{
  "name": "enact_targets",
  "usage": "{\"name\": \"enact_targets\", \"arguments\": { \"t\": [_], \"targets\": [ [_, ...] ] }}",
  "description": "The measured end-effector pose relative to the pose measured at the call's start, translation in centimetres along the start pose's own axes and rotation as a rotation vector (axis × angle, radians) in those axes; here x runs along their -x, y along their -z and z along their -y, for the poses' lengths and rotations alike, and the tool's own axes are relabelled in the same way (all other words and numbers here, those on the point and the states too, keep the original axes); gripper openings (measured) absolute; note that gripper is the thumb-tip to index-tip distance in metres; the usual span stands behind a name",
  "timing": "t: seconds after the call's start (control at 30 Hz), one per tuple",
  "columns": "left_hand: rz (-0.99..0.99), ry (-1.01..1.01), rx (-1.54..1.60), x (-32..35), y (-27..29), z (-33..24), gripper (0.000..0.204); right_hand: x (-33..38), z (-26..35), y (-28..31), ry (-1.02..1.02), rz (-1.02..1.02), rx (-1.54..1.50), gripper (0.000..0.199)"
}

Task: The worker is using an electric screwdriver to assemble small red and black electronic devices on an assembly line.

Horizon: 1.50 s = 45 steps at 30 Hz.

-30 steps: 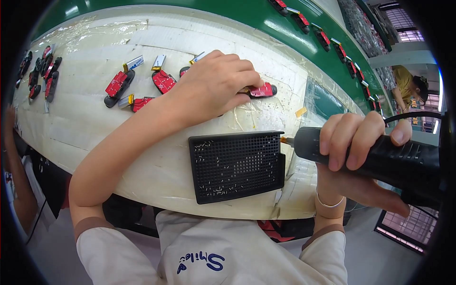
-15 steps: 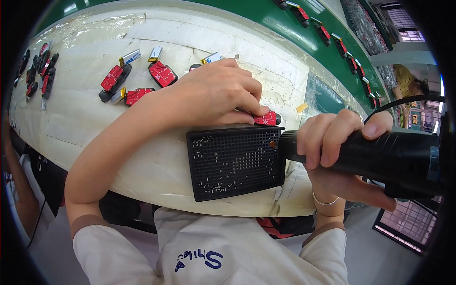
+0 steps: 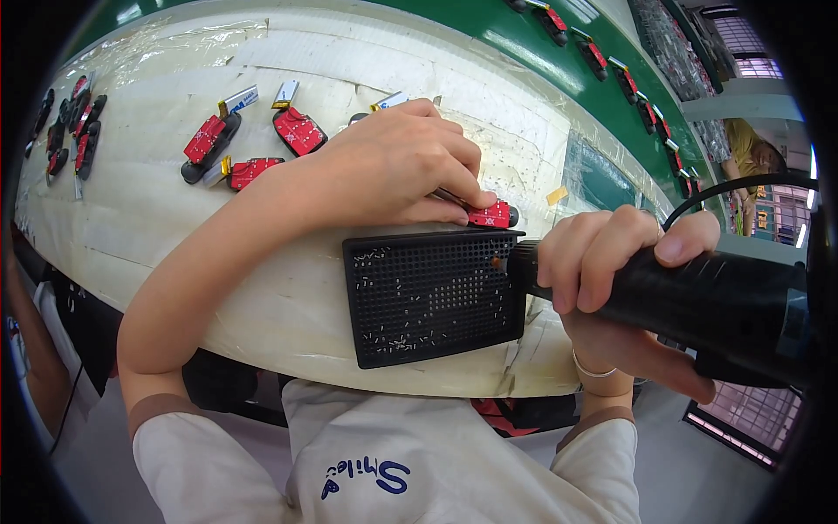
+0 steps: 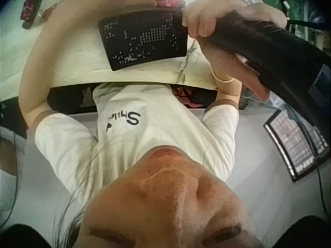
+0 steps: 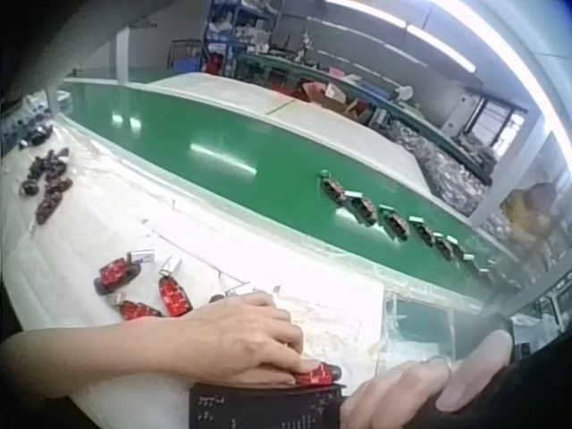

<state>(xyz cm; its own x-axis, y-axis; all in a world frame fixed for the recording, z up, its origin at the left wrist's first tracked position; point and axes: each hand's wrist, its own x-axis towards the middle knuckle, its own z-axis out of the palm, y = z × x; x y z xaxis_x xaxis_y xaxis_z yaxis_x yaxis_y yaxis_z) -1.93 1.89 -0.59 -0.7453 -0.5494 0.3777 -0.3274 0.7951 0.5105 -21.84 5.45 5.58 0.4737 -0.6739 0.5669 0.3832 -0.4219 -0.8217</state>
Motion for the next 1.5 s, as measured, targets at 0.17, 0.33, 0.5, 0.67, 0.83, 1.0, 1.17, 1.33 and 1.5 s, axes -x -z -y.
{"name": "enact_targets", "arguments": {
  "t": [0.17, 0.33, 0.5, 0.67, 0.83, 1.0, 1.17, 1.33, 1.5],
  "targets": [
    [-0.005, 0.009, -0.018, 0.1, -0.1, 0.0, 0.023, 0.0, 0.1, -0.3, 0.012, -0.008, -0.041, 0.079],
    [-0.004, 0.012, -0.023, -0.6, -0.1, -0.3, 0.022, -2.8, 3.0, 0.0, 0.040, 0.134, 0.050, 0.077],
    [-0.021, 0.028, -0.021, 0.0, -0.3, -0.2, 0.018, -2.2, -0.9, 0.3, 0.104, 0.108, -0.025, 0.086],
    [-0.016, 0.026, -0.008, -0.2, -0.4, -0.2, 0.016, -2.4, -1.1, 0.6, 0.078, 0.132, -0.017, 0.089],
    [-0.024, 0.033, -0.008, -0.2, -0.3, -0.3, 0.017, -2.4, -0.6, 0.5, 0.112, 0.163, -0.007, 0.089],
    [-0.012, 0.034, -0.023, -0.2, -0.2, -0.3, 0.017, -2.5, -0.1, 0.5, 0.095, 0.146, 0.011, 0.088],
    [-0.045, 0.021, 0.002, 0.0, -0.4, -0.1, 0.016, -2.4, -1.2, 0.5, 0.092, 0.134, 0.003, 0.087],
    [-0.040, 0.021, 0.007, -0.1, -0.5, -0.2, 0.014, -2.4, -1.3, 0.8, 0.096, 0.173, 0.020, 0.086],
    [-0.045, 0.022, 0.008, -0.2, -0.4, -0.3, 0.014, -2.1, -1.3, 0.5, 0.089, 0.157, 0.053, 0.086]
  ]
}}
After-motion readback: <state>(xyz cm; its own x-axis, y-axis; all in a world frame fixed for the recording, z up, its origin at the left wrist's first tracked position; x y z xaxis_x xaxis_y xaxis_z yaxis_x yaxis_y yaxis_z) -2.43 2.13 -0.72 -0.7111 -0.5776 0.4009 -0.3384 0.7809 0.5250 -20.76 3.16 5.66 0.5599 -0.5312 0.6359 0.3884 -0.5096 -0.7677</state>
